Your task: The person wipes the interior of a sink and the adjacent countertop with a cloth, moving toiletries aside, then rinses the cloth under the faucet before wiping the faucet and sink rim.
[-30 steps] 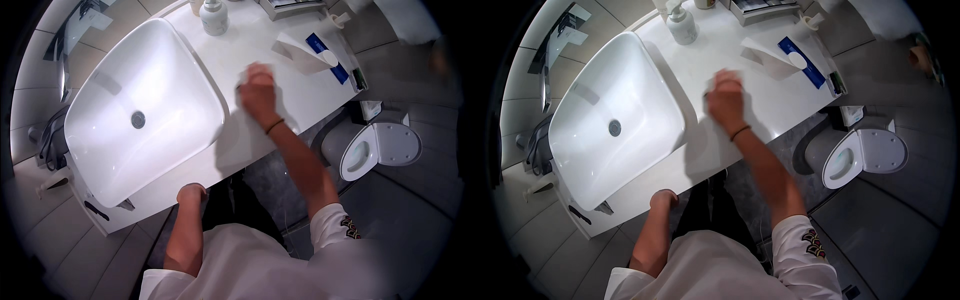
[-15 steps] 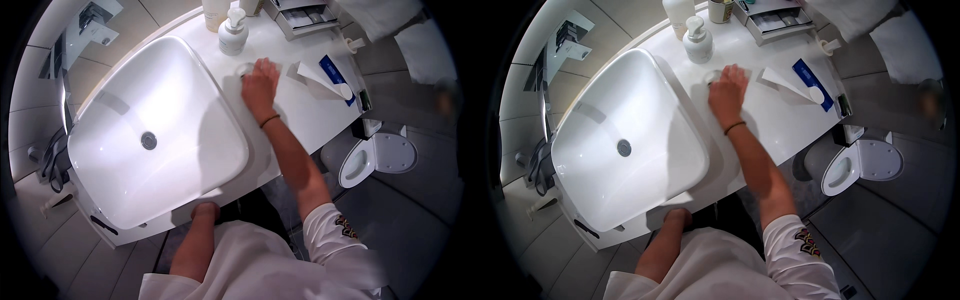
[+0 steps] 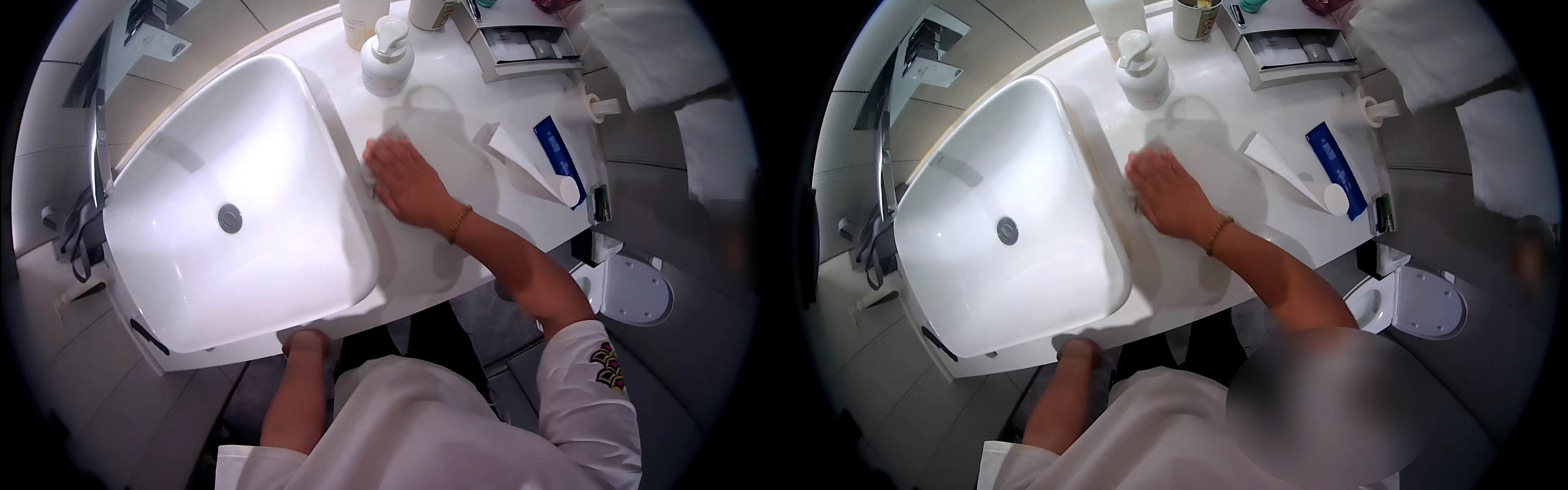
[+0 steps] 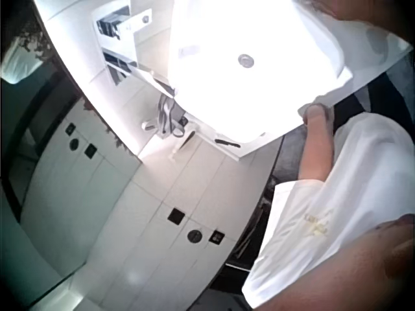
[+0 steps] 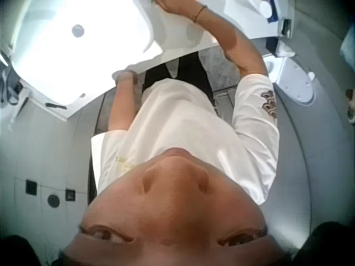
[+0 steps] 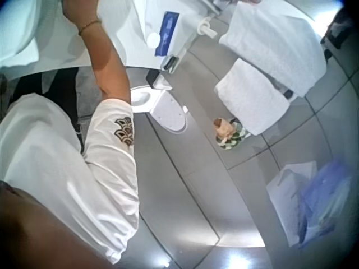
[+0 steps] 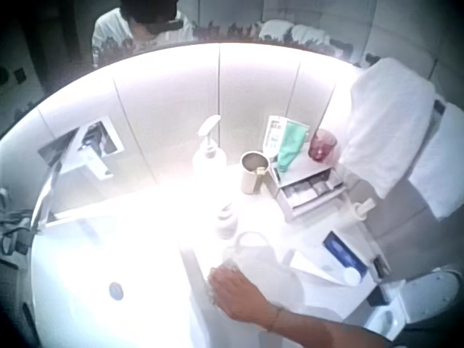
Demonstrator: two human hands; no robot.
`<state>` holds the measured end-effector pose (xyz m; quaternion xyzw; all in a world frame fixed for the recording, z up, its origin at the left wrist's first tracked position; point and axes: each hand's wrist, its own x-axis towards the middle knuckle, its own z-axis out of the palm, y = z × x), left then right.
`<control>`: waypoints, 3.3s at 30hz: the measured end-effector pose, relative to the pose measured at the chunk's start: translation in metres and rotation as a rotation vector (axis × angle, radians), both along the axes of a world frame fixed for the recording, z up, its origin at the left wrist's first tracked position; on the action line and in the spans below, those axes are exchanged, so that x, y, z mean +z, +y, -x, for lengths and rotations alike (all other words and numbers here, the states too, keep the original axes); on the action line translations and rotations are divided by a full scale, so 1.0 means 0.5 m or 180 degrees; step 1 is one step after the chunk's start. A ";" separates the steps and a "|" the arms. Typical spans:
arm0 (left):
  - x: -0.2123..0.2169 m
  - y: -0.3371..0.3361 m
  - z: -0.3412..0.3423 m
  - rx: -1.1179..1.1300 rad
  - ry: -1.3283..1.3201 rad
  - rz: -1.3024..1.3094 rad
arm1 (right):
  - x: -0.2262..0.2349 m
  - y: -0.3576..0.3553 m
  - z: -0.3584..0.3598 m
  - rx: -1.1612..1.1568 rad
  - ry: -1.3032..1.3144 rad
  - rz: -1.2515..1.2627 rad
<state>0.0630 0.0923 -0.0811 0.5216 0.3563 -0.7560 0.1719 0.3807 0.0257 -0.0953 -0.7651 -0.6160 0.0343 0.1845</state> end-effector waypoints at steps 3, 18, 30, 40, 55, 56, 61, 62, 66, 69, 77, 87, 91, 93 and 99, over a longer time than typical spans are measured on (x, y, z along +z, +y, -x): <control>-0.020 -0.006 -0.017 0.0007 0.0260 0.0008 | -0.005 -0.046 -0.012 0.0409 0.0157 -0.0036; -0.049 -0.018 0.032 0.0003 0.0274 0.0050 | -0.049 0.200 -0.074 0.0258 0.0291 -0.1038; -0.048 -0.017 0.032 -0.0157 0.0228 0.0084 | -0.023 -0.019 -0.147 -0.0561 -0.0109 -0.0120; -0.051 -0.013 0.029 -0.0110 0.0200 0.0012 | -0.064 0.045 -0.227 -0.1639 -0.0386 -0.0606; -0.234 -0.040 0.235 0.0420 0.0864 0.0146 | -0.030 0.087 -0.218 -0.1486 0.0124 -0.0341; -0.242 -0.042 0.225 0.0397 0.0842 0.0170 | -0.033 0.059 -0.198 -0.1504 0.0094 -0.0322; -0.186 -0.031 0.140 0.0340 0.1054 0.0375 | -0.031 -0.034 -0.148 -0.1193 0.0463 -0.0369; -0.182 -0.028 0.138 0.0357 0.1052 0.0364 | -0.027 -0.020 -0.155 -0.1177 0.0465 -0.0381; -0.118 -0.014 0.057 0.1542 0.1801 -0.0151 | -0.039 0.050 -0.261 -0.1378 0.0463 -0.0657; -0.113 -0.016 0.082 0.1237 0.1351 -0.0183 | -0.046 0.092 -0.271 -0.1356 0.0365 -0.0718; -0.081 -0.010 0.055 0.0098 0.0919 0.0463 | -0.024 -0.076 -0.062 -0.1279 0.0313 -0.0482; -0.080 -0.001 0.061 0.0358 0.0739 0.0346 | 0.015 -0.177 0.122 -0.0640 0.0690 0.0108; -0.075 -0.004 0.033 0.0099 0.0829 0.0575 | -0.010 -0.019 0.051 -0.0224 0.0528 -0.0282; -0.100 -0.008 0.051 -0.0033 0.0543 0.0454 | -0.008 0.071 0.009 -0.0213 0.0573 -0.0326; -0.178 -0.027 0.104 0.1288 0.0985 -0.0266 | -0.034 0.207 -0.050 -0.0236 0.0649 -0.1144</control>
